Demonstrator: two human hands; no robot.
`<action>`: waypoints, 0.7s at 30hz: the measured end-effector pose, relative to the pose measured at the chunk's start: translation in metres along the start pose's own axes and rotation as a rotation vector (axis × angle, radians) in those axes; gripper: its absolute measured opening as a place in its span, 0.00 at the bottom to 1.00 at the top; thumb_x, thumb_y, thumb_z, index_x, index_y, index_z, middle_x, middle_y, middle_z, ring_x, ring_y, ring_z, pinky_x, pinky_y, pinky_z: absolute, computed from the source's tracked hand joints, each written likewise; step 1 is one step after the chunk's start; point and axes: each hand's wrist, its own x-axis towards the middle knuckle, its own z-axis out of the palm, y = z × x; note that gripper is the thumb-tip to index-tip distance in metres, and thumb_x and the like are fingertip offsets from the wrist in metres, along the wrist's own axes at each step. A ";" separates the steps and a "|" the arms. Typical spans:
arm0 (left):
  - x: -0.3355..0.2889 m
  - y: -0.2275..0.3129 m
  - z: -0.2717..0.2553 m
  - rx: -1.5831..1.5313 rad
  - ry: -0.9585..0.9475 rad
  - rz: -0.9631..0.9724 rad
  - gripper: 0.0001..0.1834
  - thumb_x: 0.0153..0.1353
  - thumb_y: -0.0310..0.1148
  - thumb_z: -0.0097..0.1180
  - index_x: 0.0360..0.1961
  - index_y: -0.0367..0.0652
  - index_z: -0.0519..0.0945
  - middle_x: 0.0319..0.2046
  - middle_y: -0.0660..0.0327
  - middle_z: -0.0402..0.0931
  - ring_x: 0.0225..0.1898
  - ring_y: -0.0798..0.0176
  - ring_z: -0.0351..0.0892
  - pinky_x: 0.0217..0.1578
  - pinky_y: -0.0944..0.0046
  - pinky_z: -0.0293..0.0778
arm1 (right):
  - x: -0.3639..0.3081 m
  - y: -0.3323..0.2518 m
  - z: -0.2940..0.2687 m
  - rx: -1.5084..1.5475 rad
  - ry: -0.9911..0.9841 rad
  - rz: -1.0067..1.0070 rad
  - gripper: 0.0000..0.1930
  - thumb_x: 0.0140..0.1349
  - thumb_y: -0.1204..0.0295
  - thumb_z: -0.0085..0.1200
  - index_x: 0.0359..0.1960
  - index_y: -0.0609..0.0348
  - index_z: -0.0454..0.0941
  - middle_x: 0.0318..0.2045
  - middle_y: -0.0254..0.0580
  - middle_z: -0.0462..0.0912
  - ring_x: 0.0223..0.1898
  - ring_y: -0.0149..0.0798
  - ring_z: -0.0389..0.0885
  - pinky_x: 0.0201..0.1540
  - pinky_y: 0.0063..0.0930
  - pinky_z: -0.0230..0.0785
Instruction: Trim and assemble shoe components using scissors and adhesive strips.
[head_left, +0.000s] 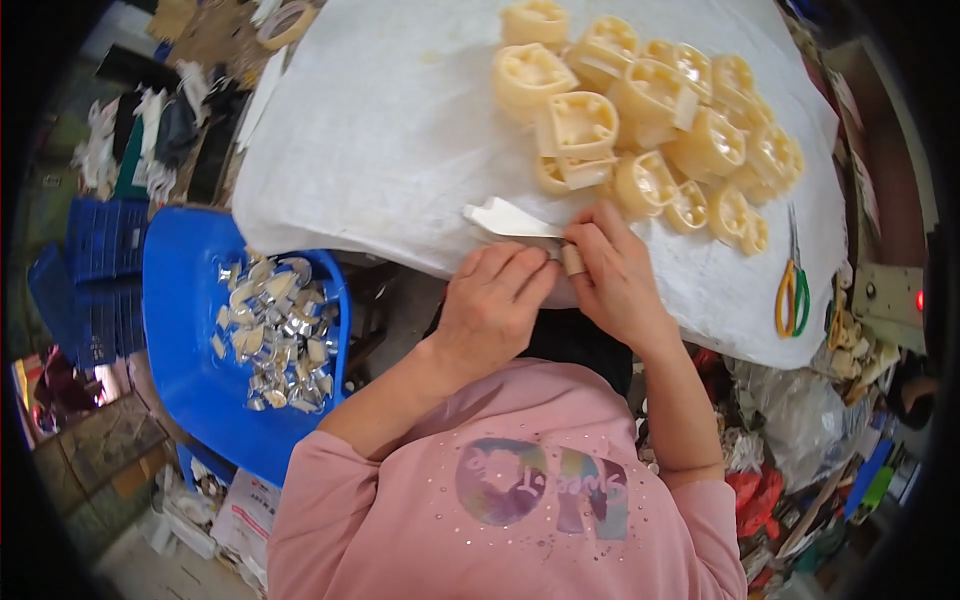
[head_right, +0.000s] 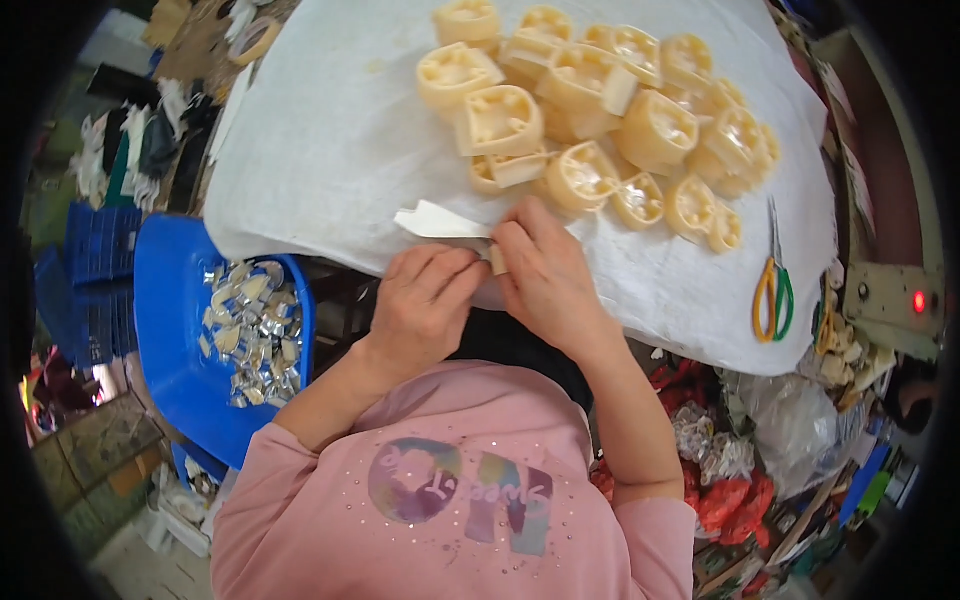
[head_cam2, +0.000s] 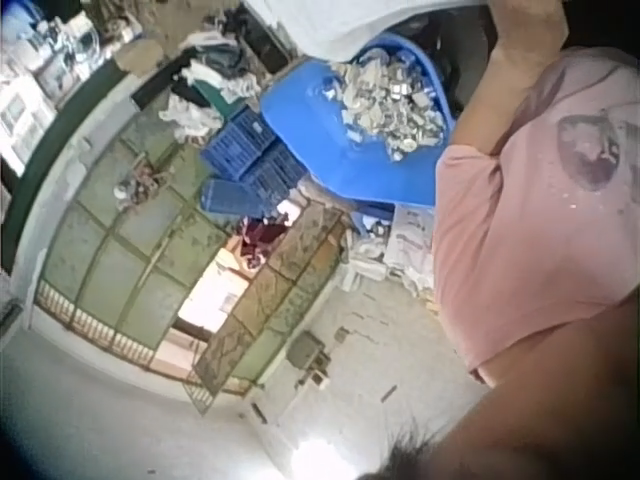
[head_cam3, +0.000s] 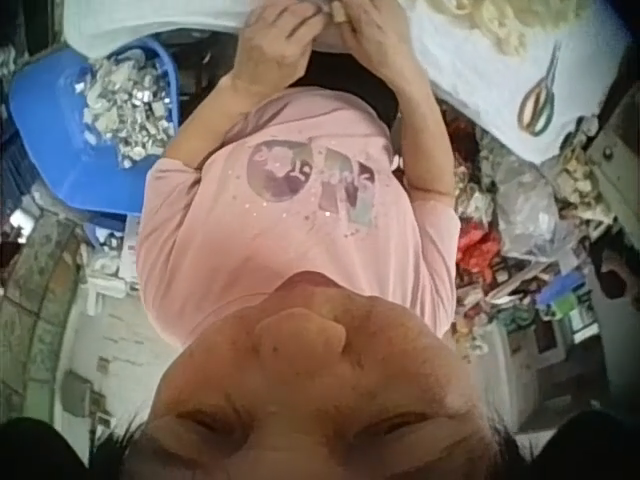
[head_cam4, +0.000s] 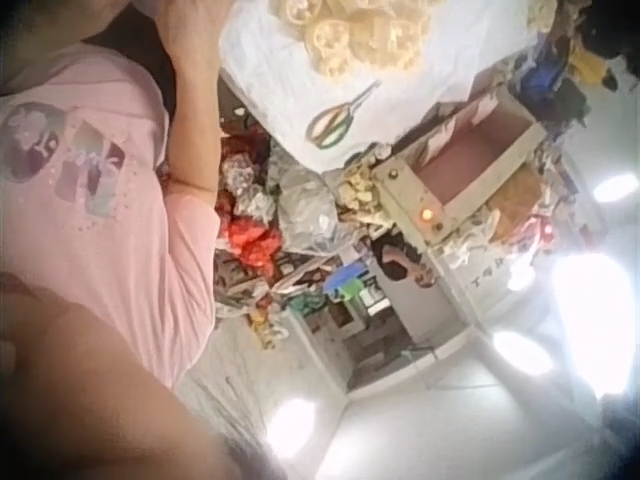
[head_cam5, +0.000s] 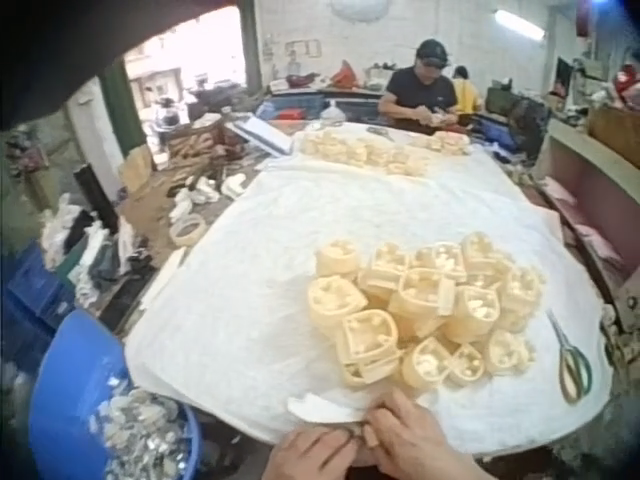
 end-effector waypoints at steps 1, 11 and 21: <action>0.001 0.000 0.001 0.015 -0.001 -0.004 0.15 0.42 0.23 0.57 0.36 0.38 0.78 0.36 0.60 0.74 0.39 0.57 0.73 0.41 0.58 0.68 | -0.002 0.000 0.000 0.019 0.030 0.000 0.14 0.43 0.83 0.52 0.35 0.62 0.70 0.36 0.49 0.69 0.37 0.53 0.72 0.36 0.41 0.68; 0.017 0.005 -0.009 -0.003 -0.104 0.005 0.18 0.40 0.19 0.58 0.37 0.40 0.79 0.35 0.58 0.74 0.39 0.53 0.72 0.40 0.58 0.68 | -0.044 0.003 -0.054 0.226 0.694 0.058 0.10 0.49 0.85 0.51 0.34 0.62 0.70 0.35 0.50 0.76 0.35 0.50 0.76 0.37 0.32 0.69; 0.059 0.028 -0.010 -0.755 -0.524 -0.237 0.22 0.63 0.41 0.50 0.49 0.33 0.73 0.37 0.53 0.72 0.33 0.58 0.74 0.34 0.63 0.71 | -0.057 -0.005 -0.063 -0.268 0.477 -0.162 0.12 0.35 0.73 0.59 0.24 0.59 0.71 0.35 0.42 0.75 0.35 0.45 0.73 0.34 0.34 0.67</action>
